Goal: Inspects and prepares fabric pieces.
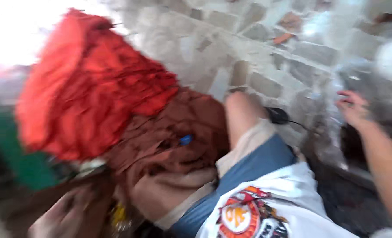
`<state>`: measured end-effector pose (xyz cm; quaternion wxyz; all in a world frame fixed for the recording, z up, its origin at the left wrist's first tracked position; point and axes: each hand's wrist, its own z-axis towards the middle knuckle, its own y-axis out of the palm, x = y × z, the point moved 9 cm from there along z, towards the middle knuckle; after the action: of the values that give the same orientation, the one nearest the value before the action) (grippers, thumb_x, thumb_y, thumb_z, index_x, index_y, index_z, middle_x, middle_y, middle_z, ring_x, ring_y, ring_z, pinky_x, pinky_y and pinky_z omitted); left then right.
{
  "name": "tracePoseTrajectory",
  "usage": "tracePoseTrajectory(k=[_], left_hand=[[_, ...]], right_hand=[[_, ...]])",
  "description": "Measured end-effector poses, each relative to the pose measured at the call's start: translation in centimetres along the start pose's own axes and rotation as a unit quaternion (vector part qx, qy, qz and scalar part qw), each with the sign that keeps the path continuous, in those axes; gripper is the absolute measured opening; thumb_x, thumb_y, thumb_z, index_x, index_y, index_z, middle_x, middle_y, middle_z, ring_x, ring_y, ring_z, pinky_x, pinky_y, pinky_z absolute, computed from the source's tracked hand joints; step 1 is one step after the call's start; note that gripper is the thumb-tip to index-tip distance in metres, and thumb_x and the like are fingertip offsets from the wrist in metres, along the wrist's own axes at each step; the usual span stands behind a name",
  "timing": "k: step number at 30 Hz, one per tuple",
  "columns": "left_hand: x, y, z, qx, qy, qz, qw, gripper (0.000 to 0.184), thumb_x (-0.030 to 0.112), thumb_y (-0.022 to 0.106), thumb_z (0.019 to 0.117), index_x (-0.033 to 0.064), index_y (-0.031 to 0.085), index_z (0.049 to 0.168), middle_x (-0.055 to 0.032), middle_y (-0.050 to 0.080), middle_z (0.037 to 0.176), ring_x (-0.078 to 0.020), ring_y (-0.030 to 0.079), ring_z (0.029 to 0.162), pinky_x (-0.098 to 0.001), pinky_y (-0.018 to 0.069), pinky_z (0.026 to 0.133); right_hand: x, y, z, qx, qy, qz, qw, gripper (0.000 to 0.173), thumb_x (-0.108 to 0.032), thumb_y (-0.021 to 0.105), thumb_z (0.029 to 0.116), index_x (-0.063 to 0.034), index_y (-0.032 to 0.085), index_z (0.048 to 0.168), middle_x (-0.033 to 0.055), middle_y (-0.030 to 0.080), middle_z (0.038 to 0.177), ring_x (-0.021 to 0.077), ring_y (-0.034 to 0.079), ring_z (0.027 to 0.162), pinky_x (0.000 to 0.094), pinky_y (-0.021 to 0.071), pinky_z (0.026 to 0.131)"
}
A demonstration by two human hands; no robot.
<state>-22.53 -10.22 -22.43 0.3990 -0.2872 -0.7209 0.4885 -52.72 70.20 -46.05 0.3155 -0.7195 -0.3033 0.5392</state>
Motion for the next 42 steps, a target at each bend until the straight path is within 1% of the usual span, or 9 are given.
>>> tracePoseTrajectory(k=[4, 11, 18, 25, 29, 32, 36, 40, 42], left_hand=[[1.9, 1.9, 4.7, -0.009, -0.058, 0.056, 0.997, 0.032, 0.028, 0.056, 0.1061, 0.0039, 0.073, 0.117, -0.0239, 0.072, 0.109, -0.0435, 0.069, 0.104, -0.0704, 0.048, 0.092], [3.3, 10.4, 9.1, -0.053, -0.074, -0.194, 0.977, 0.031, 0.032, 0.069, 0.0983, 0.0043, 0.072, 0.114, -0.0133, 0.072, 0.098, -0.0242, 0.069, 0.087, -0.0499, 0.0566, 0.082], [5.2, 11.1, 7.8, -0.219, -0.033, -0.028, 0.975, 0.024, 0.02, 0.061, 0.0997, -0.0006, 0.07, 0.108, -0.019, 0.069, 0.101, -0.0323, 0.065, 0.097, -0.0567, 0.0497, 0.09], [8.7, 2.5, 2.4, -0.183, 0.075, -0.06, 0.978, 0.022, 0.023, 0.06, 0.1022, 0.0064, 0.067, 0.088, -0.0004, 0.057, 0.073, -0.0101, 0.053, 0.067, -0.0353, 0.0451, 0.065], [13.0, 5.8, 0.1, -0.153, 0.157, -0.021, 0.975, 0.029, 0.03, 0.06, 0.1012, 0.0115, 0.073, 0.119, -0.0099, 0.073, 0.112, -0.0247, 0.07, 0.102, -0.0519, 0.056, 0.09], [12.6, 11.2, -1.6, -0.229, 0.147, 0.08, 0.959, 0.045, 0.038, 0.068, 0.0962, 0.0207, 0.064, 0.138, -0.0168, 0.067, 0.129, -0.0399, 0.066, 0.114, -0.0653, 0.0516, 0.092], [10.9, 14.9, -1.9, -0.237, 0.175, 0.161, 0.942, 0.032, 0.033, 0.06, 0.0993, 0.0126, 0.069, 0.122, -0.0171, 0.071, 0.111, -0.0389, 0.067, 0.108, -0.0592, 0.0496, 0.094], [13.5, 13.8, -0.6, -0.157, 0.175, 0.124, 0.964, 0.037, 0.032, 0.06, 0.0999, 0.0154, 0.064, 0.132, -0.0201, 0.067, 0.123, -0.0404, 0.071, 0.094, -0.0599, 0.0563, 0.074], [14.6, 14.1, 0.2, -0.192, 0.139, 0.17, 0.956, 0.061, 0.033, 0.061, 0.0994, 0.0322, 0.042, 0.157, -0.0239, 0.054, 0.14, -0.0405, 0.07, 0.091, -0.0576, 0.057, 0.075]], right_hand=[[-23.3, 6.0, -1.8, -0.046, -0.276, 0.055, 0.958, 0.038, -0.012, 0.054, 0.104, 0.0072, 0.057, 0.136, 0.0314, 0.052, 0.143, 0.045, 0.059, 0.124, 0.0563, 0.0493, 0.103], [-47.1, 20.3, -16.2, -0.337, -0.502, -0.072, 0.793, 0.044, -0.043, 0.058, 0.1033, -0.0084, 0.068, 0.129, 0.0166, 0.068, 0.125, 0.0336, 0.066, 0.116, 0.0561, 0.0504, 0.1], [-47.0, 28.0, -20.0, -0.473, -0.461, -0.196, 0.725, 0.04, -0.035, 0.058, 0.1046, -0.002, 0.064, 0.127, 0.0242, 0.067, 0.122, 0.0417, 0.061, 0.12, 0.0616, 0.0439, 0.103], [-46.5, 19.5, -27.4, -0.239, -0.66, 0.142, 0.698, 0.019, -0.021, 0.066, 0.0946, -0.0046, 0.075, 0.097, 0.0121, 0.075, 0.089, 0.0265, 0.074, 0.08, 0.0449, 0.0607, 0.07], [-45.2, 20.2, -32.9, -0.404, -0.678, 0.091, 0.607, 0.031, -0.031, 0.067, 0.097, -0.0075, 0.072, 0.117, 0.0116, 0.074, 0.1, 0.027, 0.073, 0.09, 0.0462, 0.0592, 0.078], [-44.9, 20.7, -27.1, -0.439, -0.582, -0.022, 0.685, 0.029, -0.029, 0.063, 0.1003, -0.0037, 0.073, 0.108, 0.0167, 0.074, 0.098, 0.0341, 0.072, 0.093, 0.0571, 0.0555, 0.084], [-42.2, 22.3, -14.7, -0.387, -0.403, -0.133, 0.819, 0.039, -0.041, 0.058, 0.1044, -0.0042, 0.072, 0.11, 0.0179, 0.072, 0.102, 0.0348, 0.069, 0.1, 0.0581, 0.0521, 0.092], [-38.5, 28.5, -10.7, -0.443, -0.256, -0.236, 0.826, 0.065, -0.058, 0.058, 0.0996, 0.003, 0.068, 0.121, 0.0259, 0.065, 0.125, 0.0425, 0.06, 0.123, 0.0643, 0.042, 0.106], [-37.6, 30.9, -10.7, -0.476, -0.234, -0.248, 0.811, 0.061, -0.053, 0.061, 0.0995, 0.003, 0.065, 0.123, 0.0251, 0.066, 0.115, 0.0385, 0.065, 0.106, 0.0585, 0.0494, 0.093]])
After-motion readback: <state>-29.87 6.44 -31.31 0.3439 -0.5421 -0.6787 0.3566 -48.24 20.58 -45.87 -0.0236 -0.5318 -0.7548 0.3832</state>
